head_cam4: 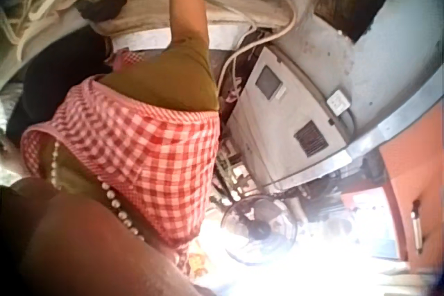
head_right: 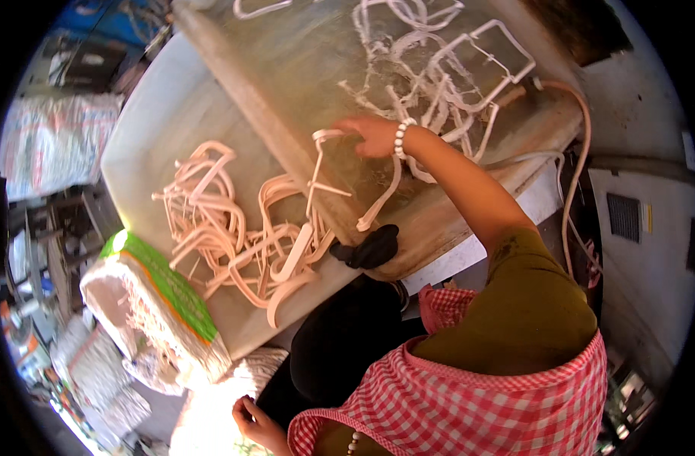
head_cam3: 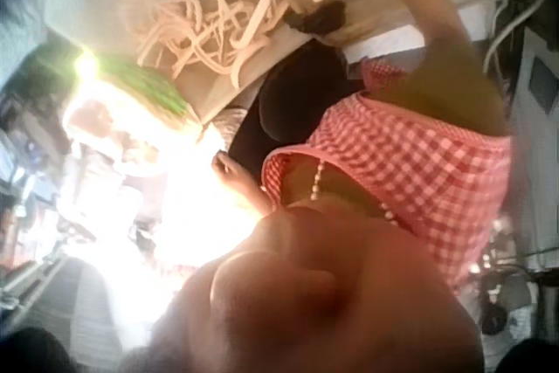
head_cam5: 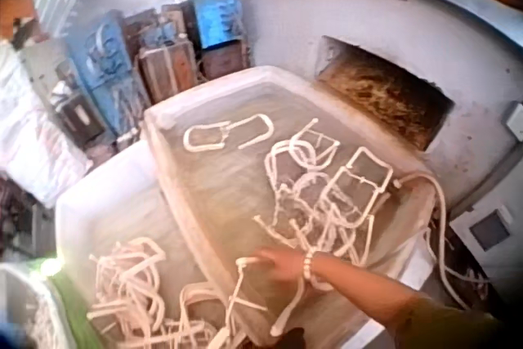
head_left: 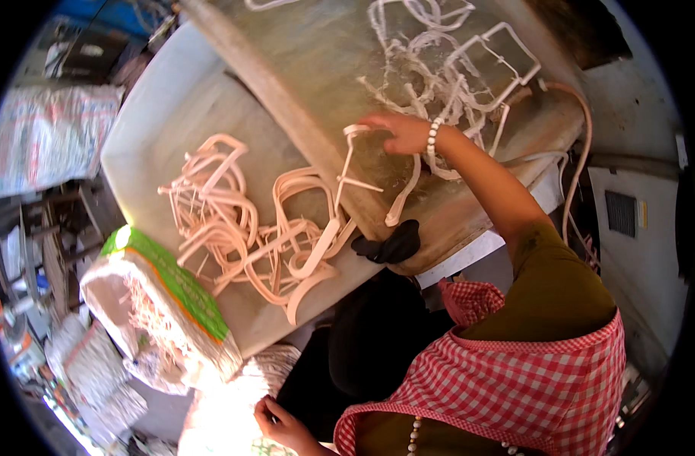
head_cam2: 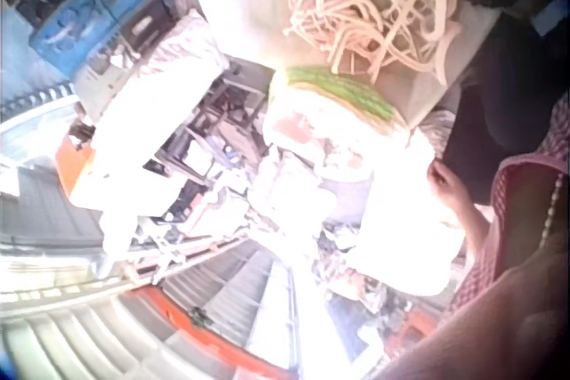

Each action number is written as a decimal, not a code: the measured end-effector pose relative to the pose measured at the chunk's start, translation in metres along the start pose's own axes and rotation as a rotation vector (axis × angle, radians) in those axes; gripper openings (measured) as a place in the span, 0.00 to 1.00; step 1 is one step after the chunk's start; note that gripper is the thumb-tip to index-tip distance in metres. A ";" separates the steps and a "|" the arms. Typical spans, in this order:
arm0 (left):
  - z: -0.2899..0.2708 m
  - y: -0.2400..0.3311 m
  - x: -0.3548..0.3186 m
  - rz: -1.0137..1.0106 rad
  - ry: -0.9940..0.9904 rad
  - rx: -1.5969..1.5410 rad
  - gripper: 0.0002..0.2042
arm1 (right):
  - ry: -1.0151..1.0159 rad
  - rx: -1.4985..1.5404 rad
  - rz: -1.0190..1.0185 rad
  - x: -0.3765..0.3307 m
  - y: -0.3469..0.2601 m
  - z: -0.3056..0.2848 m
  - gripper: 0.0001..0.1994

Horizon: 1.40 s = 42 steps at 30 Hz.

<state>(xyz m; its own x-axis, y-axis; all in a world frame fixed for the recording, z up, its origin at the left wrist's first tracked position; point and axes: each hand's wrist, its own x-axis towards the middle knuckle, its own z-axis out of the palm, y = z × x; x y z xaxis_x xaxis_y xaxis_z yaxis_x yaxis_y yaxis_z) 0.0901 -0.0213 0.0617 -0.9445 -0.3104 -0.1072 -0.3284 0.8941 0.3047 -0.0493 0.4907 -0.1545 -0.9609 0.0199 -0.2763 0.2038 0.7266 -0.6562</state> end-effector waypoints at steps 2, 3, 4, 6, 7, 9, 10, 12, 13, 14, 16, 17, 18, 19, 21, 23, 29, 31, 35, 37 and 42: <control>0.006 -0.022 0.000 0.088 0.042 -0.103 0.09 | -0.050 0.237 -0.021 0.002 0.001 0.017 0.22; 0.008 -0.008 0.001 0.091 0.031 -0.098 0.08 | -0.041 0.184 -0.023 0.004 0.000 0.018 0.20; 0.011 0.004 0.005 0.128 0.000 -0.123 0.09 | -0.029 0.132 -0.026 0.004 -0.004 0.014 0.19; 0.026 0.028 0.017 0.212 -0.080 -0.193 0.12 | 0.005 0.099 -0.079 0.002 -0.017 0.001 0.17; 0.040 0.038 0.027 0.264 -0.133 -0.237 0.14 | 0.027 0.119 -0.121 -0.003 -0.024 -0.008 0.15; 0.077 0.072 0.047 0.393 -0.204 -0.235 0.22 | 0.052 0.102 -0.154 -0.008 -0.053 -0.029 0.13; 0.102 0.085 0.058 0.509 -0.185 -0.285 0.28 | 0.056 0.068 -0.146 -0.013 -0.075 -0.040 0.13; 0.150 0.098 0.081 0.731 -0.159 -0.203 0.31 | -0.005 0.026 -0.080 -0.024 -0.117 -0.061 0.14; 0.171 0.095 0.087 0.726 -0.242 -0.221 0.30 | -0.033 0.009 -0.104 -0.028 -0.138 -0.068 0.14; 0.186 0.093 0.092 0.726 -0.329 -0.244 0.28 | -0.059 -0.012 -0.122 -0.033 -0.156 -0.074 0.15; 0.190 0.086 0.099 0.613 -0.485 -0.274 0.22 | -0.136 -0.016 -0.182 -0.041 -0.175 -0.082 0.15; 0.188 0.080 0.103 0.551 -0.559 -0.290 0.20 | -0.240 0.073 -0.191 -0.042 -0.180 -0.087 0.15; 0.182 0.078 0.109 0.466 -0.422 -0.308 0.14 | -0.339 0.158 -0.192 -0.043 -0.181 -0.091 0.15; 0.162 0.078 0.123 0.382 -0.438 -0.423 0.14 | -0.437 0.247 -0.190 -0.045 -0.183 -0.096 0.15; 0.109 0.086 0.149 0.373 -0.356 -0.619 0.15 | -0.620 0.452 -0.093 -0.046 -0.194 -0.103 0.13; 0.060 0.100 0.163 0.430 -0.214 -0.749 0.16 | -0.662 0.655 -0.108 -0.048 -0.209 -0.098 0.12; -0.010 0.100 0.152 0.161 -0.192 -0.827 0.12 | 0.027 -0.346 -0.500 -0.024 -0.260 -0.019 0.12; 0.004 0.084 0.138 -0.002 -0.286 -1.147 0.12 | 0.168 -0.435 -0.276 0.014 -0.272 -0.004 0.10; -0.007 0.055 0.132 -0.227 -0.203 -1.559 0.13 | 0.400 0.245 -0.180 0.067 -0.262 -0.006 0.10; -0.009 0.032 0.135 -0.224 -0.185 -1.657 0.13 | 0.269 0.435 -0.164 0.059 -0.285 -0.002 0.10; -0.008 0.033 0.126 -0.030 -0.083 -1.547 0.09 | -0.029 0.799 -0.280 -0.006 -0.361 -0.003 0.09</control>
<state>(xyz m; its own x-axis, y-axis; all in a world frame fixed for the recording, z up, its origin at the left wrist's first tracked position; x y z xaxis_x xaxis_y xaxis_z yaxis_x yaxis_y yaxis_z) -0.0398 -0.0331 0.0656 -0.9522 -0.2567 -0.1657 -0.0770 -0.3231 0.9432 -0.1174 0.2307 0.0861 -0.9927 -0.1136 -0.0407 0.0412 -0.0021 -0.9992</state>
